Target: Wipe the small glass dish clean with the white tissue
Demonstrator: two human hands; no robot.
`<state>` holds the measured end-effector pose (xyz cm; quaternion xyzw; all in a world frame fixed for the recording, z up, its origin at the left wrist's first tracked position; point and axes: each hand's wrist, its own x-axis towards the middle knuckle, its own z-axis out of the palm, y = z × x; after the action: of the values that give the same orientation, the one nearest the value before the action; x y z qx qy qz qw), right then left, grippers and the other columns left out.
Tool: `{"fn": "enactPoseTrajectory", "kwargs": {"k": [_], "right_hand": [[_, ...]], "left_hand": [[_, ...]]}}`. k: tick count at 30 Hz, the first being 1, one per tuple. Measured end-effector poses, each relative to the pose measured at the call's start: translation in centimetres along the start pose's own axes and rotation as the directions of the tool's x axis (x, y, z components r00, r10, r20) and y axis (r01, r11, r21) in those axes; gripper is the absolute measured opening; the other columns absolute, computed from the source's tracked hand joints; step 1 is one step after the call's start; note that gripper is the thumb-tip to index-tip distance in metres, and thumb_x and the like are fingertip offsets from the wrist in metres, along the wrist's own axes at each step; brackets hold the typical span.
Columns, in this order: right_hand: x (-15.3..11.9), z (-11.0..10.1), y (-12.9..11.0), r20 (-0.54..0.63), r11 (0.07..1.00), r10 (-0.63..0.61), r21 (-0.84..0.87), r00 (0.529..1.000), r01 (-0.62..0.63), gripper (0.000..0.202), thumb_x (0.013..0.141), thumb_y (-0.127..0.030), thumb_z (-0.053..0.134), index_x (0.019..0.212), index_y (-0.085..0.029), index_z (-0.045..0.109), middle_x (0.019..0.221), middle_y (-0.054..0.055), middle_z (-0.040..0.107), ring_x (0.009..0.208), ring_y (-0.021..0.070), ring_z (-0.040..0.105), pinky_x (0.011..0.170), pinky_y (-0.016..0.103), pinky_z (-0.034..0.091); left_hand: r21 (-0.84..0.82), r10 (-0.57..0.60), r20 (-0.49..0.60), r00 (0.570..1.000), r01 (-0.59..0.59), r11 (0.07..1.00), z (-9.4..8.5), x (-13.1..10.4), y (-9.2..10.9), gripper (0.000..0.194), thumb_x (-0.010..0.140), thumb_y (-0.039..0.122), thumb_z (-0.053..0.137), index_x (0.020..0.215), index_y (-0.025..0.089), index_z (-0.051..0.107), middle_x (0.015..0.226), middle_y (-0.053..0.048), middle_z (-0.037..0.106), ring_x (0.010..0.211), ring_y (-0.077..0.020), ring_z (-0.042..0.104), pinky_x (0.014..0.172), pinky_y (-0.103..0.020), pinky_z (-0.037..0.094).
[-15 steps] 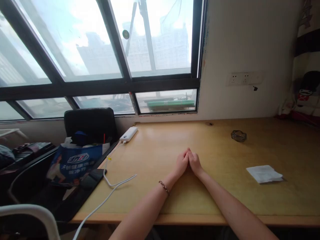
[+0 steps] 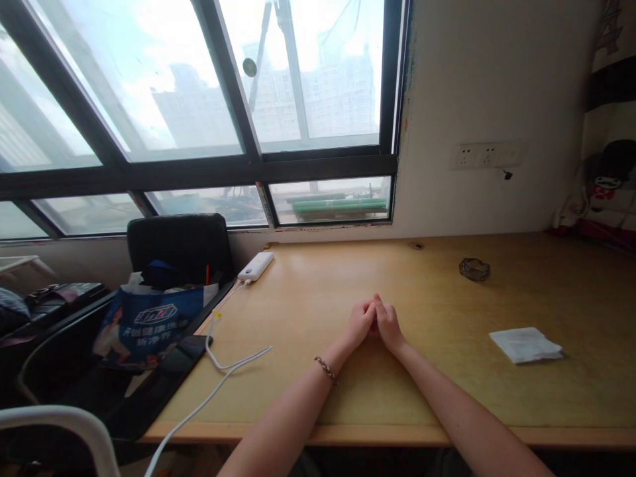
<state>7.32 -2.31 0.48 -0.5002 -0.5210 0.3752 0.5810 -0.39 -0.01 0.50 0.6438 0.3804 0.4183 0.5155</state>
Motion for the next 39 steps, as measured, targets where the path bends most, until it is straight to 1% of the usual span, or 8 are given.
{"fn": "enactPoseTrajectory", "kwargs": {"k": [10, 17, 26, 31, 33, 35, 37, 39], "right_hand": [[0.1, -0.2, -0.1, -0.026, 0.999, -0.039, -0.023, 0.999, 0.038, 0.057, 0.078, -0.056, 0.032, 0.037, -0.017, 0.043, 0.032, 0.000, 0.043, 0.031, 0.0108, 0.043, 0.032, 0.021, 0.031], [0.1, -0.4, -0.4, 0.023, 0.999, -0.013, 0.051, 1.000, 0.012, 0.055, 0.077, -0.056, 0.033, 0.042, -0.016, 0.046, 0.034, 0.000, 0.045, 0.032, 0.0105, 0.044, 0.033, 0.020, 0.032], [-0.9, -1.1, -1.2, 0.072, 0.999, -0.031, 0.027, 0.997, 0.029, 0.052, 0.076, -0.056, 0.037, 0.044, -0.016, 0.047, 0.034, 0.000, 0.046, 0.033, 0.0100, 0.044, 0.034, 0.019, 0.031], [-1.8, -1.8, -1.1, 0.120, 0.999, -0.036, 0.011, 0.992, 0.035, 0.055, 0.076, -0.057, 0.034, 0.043, -0.016, 0.049, 0.035, 0.001, 0.048, 0.033, 0.0111, 0.046, 0.036, 0.021, 0.033], [-2.2, -2.8, -1.2, 0.168, 0.999, -0.034, -0.015, 0.985, 0.037, 0.059, 0.077, -0.059, 0.030, 0.045, -0.015, 0.052, 0.038, 0.003, 0.051, 0.034, 0.0118, 0.047, 0.037, 0.022, 0.035], [-2.5, -4.7, -1.5, 0.164, 0.994, -0.032, -0.098, 0.986, 0.049, 0.061, 0.078, -0.058, 0.026, 0.047, -0.015, 0.055, 0.043, 0.004, 0.054, 0.037, 0.0126, 0.050, 0.041, 0.023, 0.038], [-2.6, -7.8, -1.6, 0.052, 0.957, -0.072, -0.279, 0.996, 0.083, 0.057, 0.080, -0.054, 0.028, 0.052, -0.015, 0.057, 0.049, 0.006, 0.058, 0.046, 0.0143, 0.053, 0.049, 0.025, 0.041], [-2.6, -12.0, -1.2, -0.143, 0.824, -0.164, -0.564, 0.976, 0.056, 0.049, 0.081, -0.049, 0.031, 0.061, -0.015, 0.060, 0.060, 0.008, 0.061, 0.056, 0.0173, 0.056, 0.057, 0.028, 0.041]], "left_hand": [[-0.035, 0.002, -0.018, 1.000, -0.002, 0.999, 0.2, -0.1, 0.0, 0.042, 0.076, 0.053, 0.036, 0.060, 0.015, 0.045, 0.039, 0.004, 0.040, 0.032, -0.0067, 0.037, 0.032, -0.018, 0.027], [-0.084, 0.010, -0.005, 1.000, -0.011, 0.996, 0.3, -0.2, 0.6, 0.039, 0.075, 0.052, 0.040, 0.064, 0.015, 0.044, 0.042, 0.006, 0.039, 0.033, -0.0055, 0.036, 0.032, -0.017, 0.027], [-0.080, -0.011, 0.060, 0.998, 0.016, 0.997, 0.3, -0.4, 0.3, 0.041, 0.073, 0.052, 0.043, 0.061, 0.013, 0.048, 0.040, 0.004, 0.041, 0.032, -0.0056, 0.037, 0.032, -0.017, 0.027], [-0.035, 0.008, 0.147, 0.989, -0.003, 0.999, 0.6, -1.2, 0.8, 0.043, 0.076, 0.052, 0.037, 0.062, 0.014, 0.049, 0.038, 0.004, 0.042, 0.032, -0.0084, 0.042, 0.033, -0.018, 0.028], [0.011, 0.034, 0.189, 0.981, -0.037, 0.999, 0.6, -1.6, 1.1, 0.043, 0.076, 0.052, 0.038, 0.060, 0.014, 0.050, 0.040, 0.003, 0.043, 0.037, -0.0093, 0.046, 0.037, -0.018, 0.031], [0.109, 0.069, 0.212, 0.975, -0.094, 0.990, 0.6, -1.9, 1.3, 0.043, 0.075, 0.051, 0.042, 0.057, 0.013, 0.051, 0.045, 0.001, 0.048, 0.044, -0.0094, 0.049, 0.043, -0.019, 0.034], [0.227, 0.111, 0.208, 0.972, -0.159, 0.961, 0.6, -1.9, 1.2, 0.040, 0.072, 0.049, 0.047, 0.056, 0.013, 0.053, 0.051, 0.000, 0.052, 0.050, -0.0092, 0.048, 0.048, -0.019, 0.036], [0.305, 0.161, 0.193, 0.968, -0.215, 0.928, 0.5, -1.8, 0.9, 0.035, 0.071, 0.045, 0.050, 0.058, 0.013, 0.056, 0.054, -0.001, 0.055, 0.052, -0.0092, 0.048, 0.050, -0.019, 0.036]]}}
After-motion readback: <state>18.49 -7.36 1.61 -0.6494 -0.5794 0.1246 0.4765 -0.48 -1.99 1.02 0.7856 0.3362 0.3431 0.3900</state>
